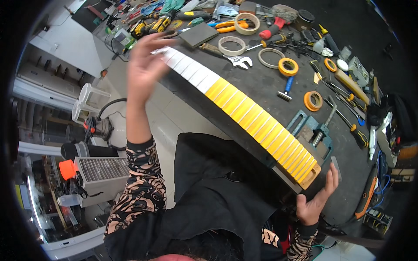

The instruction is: The person places small yellow rectangular pieces into slots on a long wooden board clamped to a workbench. They use a metal ruler to check the alignment of the pieces and the board. The person then picks up a long metal bar and positions it along the length of the board.

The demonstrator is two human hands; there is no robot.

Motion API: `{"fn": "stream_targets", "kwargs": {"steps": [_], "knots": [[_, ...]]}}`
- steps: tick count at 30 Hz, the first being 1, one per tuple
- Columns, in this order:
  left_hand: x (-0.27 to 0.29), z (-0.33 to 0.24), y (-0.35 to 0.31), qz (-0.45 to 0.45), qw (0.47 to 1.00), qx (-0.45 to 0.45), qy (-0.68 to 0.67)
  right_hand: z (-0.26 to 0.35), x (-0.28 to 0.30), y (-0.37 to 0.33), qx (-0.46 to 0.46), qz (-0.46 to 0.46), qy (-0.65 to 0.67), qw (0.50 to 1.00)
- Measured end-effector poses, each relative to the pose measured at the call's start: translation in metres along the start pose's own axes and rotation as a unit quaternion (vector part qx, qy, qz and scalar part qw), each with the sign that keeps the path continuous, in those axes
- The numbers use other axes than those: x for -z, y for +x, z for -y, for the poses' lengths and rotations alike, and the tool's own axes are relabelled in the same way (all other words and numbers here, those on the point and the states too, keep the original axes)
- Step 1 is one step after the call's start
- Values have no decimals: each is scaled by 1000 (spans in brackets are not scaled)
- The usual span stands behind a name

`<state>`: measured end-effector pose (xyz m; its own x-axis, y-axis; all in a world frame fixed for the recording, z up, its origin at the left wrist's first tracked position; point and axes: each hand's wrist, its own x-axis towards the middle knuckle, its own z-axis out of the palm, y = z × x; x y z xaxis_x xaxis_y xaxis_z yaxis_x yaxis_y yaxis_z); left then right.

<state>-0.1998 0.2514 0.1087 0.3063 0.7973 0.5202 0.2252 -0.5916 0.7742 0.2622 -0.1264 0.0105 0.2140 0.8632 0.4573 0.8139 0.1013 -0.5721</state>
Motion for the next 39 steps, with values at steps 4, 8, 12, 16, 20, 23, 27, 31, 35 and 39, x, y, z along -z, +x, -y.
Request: {"fn": "stream_targets", "kwargs": {"steps": [4,8,12,16,20,23,27,31,35,39], "knots": [[65,111,16,-239,939,166,183,21,5,36,13,88,-41,995],[90,174,27,-158,919,114,342,40,14,63,37,184,-141,972],[102,206,36,-158,936,103,297,42,21,69,62,183,-136,972],[111,219,34,-168,959,123,191,31,24,69,78,153,-82,982],[99,201,14,-178,940,137,257,9,40,72,82,157,-82,981],[67,170,-10,-182,939,133,258,-18,69,75,90,165,-100,977],[24,137,-30,-184,935,124,278,-41,103,75,35,185,-124,974],[11,137,-29,-176,937,135,271,-37,110,68,10,186,-115,976],[20,112,-23,-109,920,88,366,-29,99,51,39,162,-84,982],[-10,14,-20,12,931,-109,347,-22,73,43,62,121,-63,989]]}}
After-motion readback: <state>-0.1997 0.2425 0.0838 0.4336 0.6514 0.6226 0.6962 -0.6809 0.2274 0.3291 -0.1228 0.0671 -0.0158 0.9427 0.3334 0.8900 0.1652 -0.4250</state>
